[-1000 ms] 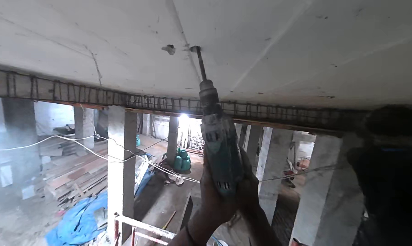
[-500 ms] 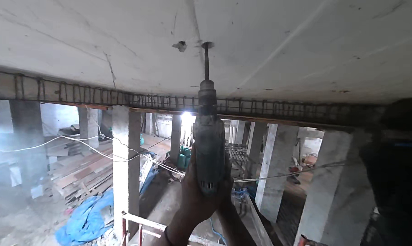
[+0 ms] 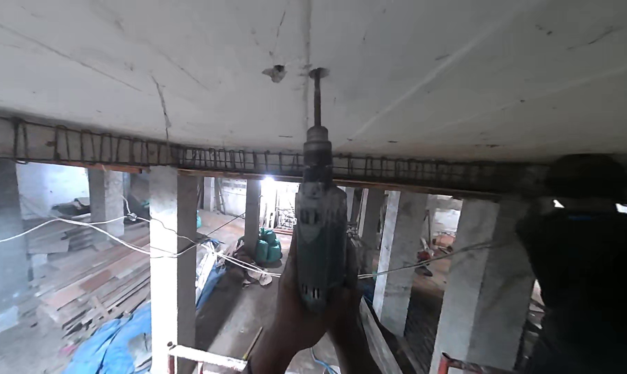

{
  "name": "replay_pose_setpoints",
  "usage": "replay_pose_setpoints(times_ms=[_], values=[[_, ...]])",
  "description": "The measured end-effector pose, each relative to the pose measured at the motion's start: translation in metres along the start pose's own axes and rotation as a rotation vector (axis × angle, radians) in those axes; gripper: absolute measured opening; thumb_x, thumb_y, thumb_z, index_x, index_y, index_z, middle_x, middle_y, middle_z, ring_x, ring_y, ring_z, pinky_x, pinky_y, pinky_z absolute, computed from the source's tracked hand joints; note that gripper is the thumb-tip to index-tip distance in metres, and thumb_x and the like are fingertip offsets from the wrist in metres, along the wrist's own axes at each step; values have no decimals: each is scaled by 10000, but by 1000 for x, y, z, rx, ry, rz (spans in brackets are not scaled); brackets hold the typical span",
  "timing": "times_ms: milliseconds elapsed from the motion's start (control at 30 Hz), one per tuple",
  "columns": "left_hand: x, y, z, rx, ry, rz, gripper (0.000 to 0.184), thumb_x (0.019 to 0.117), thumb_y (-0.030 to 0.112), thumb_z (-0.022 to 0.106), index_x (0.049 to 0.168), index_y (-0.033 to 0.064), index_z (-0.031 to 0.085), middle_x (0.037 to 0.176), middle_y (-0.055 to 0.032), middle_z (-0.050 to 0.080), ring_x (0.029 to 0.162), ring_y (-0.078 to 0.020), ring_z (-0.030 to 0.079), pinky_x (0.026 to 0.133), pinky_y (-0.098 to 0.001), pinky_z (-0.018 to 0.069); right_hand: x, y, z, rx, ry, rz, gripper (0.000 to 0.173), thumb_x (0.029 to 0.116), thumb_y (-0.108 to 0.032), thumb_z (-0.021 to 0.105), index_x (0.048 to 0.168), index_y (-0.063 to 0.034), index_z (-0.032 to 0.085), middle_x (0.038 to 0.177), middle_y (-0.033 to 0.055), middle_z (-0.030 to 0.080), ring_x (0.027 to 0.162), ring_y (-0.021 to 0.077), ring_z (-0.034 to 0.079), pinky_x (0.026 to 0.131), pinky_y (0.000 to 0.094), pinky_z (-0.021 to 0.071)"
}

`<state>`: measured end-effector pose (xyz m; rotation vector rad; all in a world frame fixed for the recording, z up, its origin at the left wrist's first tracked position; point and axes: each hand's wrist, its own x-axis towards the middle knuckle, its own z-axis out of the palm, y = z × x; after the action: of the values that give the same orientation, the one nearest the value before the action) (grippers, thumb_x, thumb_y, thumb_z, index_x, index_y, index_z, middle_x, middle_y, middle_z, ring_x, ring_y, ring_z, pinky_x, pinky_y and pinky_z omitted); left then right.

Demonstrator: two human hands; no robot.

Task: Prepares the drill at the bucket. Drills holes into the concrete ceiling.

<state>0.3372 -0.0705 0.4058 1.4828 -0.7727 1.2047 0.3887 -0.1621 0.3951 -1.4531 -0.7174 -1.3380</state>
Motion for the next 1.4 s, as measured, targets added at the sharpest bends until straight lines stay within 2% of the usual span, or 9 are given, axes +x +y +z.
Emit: replay_pose_setpoints(times_ms=[133,333,500,600,967,1067,1200,1333,1400], values=[[3,-3,3,-94,-2,26,1063,765,249,883,1506,-158,238,1358,-148,598,1195,-49,618,1052,-235,517,5,-1,-2,-102,33,-50,874,922,-595,561,1406,131,503,1251,247,666,1152,159,662,1018,307,519],[2,6,22,-161,22,15,1060,771,269,883,1504,-143,238,1311,-113,630,1155,-45,642,1024,-251,545,16,-4,-27,-126,21,-70,1001,902,-760,436,1402,102,534,1201,211,698,1086,139,682,965,320,545],[-2,13,46,-274,29,-45,1049,777,219,873,1499,-144,204,1298,-114,618,1141,-41,641,1015,-242,542,29,-3,-57,-265,-5,-144,840,928,-617,498,1401,74,559,1195,214,706,1085,175,684,972,321,528],[-4,21,62,-335,49,-81,1069,778,209,875,1502,-156,179,1301,-128,614,1145,-47,641,1016,-246,541,37,0,-75,-336,-24,-193,870,926,-661,464,1403,60,565,1191,213,710,1069,194,691,960,335,534],[-3,38,125,-447,138,-145,1102,777,141,862,1524,-146,104,1328,-181,577,1160,-85,638,1017,-263,538,73,23,-132,-257,-172,-254,839,976,-655,379,1436,27,547,1279,188,686,1160,171,662,1015,333,507],[1,27,131,-386,150,-149,1095,770,187,870,1510,-156,140,1316,-191,581,1156,-79,635,1015,-253,533,77,38,-127,-225,-191,-259,847,969,-644,406,1448,45,524,1292,198,677,1174,173,656,1030,340,500],[-1,10,115,-258,153,-122,1103,755,213,879,1508,-169,168,1304,-189,603,1135,-67,648,1006,-241,540,62,53,-99,-25,-197,-165,993,917,-753,459,1462,77,481,1319,188,660,1194,83,636,1040,284,508],[-5,5,78,-52,138,-129,1115,738,278,883,1516,-158,214,1329,-201,605,1153,-83,645,1017,-257,535,37,39,-63,70,-195,-32,926,939,-611,539,1433,167,443,1338,241,631,1234,118,620,1076,276,476],[-7,8,59,37,137,-116,1113,737,316,885,1517,-145,241,1337,-198,605,1166,-92,641,1025,-270,535,31,18,-50,45,-213,64,745,950,-400,595,1392,189,481,1343,266,627,1256,210,622,1104,326,454]])
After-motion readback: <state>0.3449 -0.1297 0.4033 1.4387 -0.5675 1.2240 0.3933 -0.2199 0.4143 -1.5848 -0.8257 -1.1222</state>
